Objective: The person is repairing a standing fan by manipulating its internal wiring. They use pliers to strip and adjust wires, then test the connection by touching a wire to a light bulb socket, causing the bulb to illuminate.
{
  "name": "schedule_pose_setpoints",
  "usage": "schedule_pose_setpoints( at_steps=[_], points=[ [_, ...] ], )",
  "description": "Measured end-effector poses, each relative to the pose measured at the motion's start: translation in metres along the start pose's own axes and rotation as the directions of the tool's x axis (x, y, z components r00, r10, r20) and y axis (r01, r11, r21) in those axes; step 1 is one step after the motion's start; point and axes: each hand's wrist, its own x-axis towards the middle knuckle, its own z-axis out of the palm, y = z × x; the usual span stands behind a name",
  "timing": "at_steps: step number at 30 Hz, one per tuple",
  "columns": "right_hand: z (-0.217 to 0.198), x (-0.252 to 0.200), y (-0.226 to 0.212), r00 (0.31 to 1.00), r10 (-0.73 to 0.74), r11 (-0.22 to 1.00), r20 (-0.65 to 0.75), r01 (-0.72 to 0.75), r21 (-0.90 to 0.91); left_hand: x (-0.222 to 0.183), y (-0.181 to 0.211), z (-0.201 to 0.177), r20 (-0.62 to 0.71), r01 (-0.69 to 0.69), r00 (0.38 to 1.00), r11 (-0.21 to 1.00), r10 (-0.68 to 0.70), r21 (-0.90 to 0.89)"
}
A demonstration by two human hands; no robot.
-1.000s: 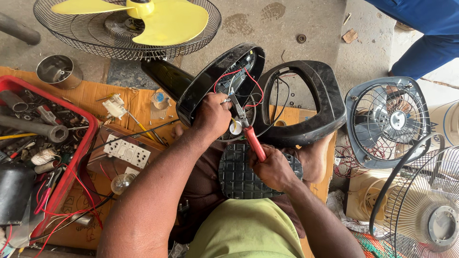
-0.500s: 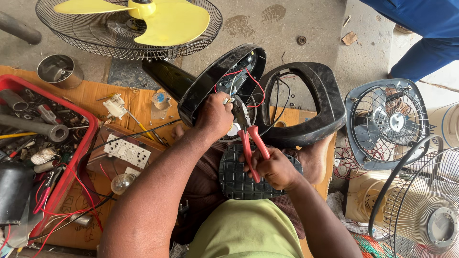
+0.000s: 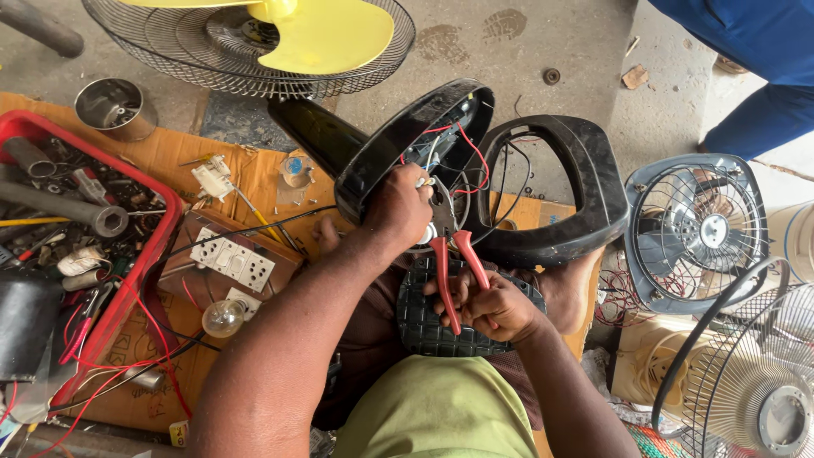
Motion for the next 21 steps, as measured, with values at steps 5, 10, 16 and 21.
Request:
schedule_pose_setpoints(
  at_steps=[5,10,16,21],
  points=[
    [-0.002,0.002,0.001,0.999,0.035,0.999,0.007,-0.035,-0.01,0.0,-0.007,0.007,-0.077,-0.086,0.994,0.995,0.081,-0.057],
    [-0.001,0.003,-0.003,0.996,0.089,0.995,-0.01,-0.089,-0.037,-0.002,-0.01,0.013,-0.065,-0.031,0.998,0.994,0.024,-0.108],
    [0.0,0.004,-0.005,0.992,0.119,0.988,-0.027,-0.121,-0.098,-0.004,-0.011,0.017,-0.084,-0.061,0.995,0.99,0.05,-0.128],
    [-0.006,-0.005,-0.008,0.99,0.063,0.983,-0.125,-0.083,-0.163,-0.005,-0.008,0.012,0.0,-0.008,1.0,0.986,0.008,-0.166]
  ],
)
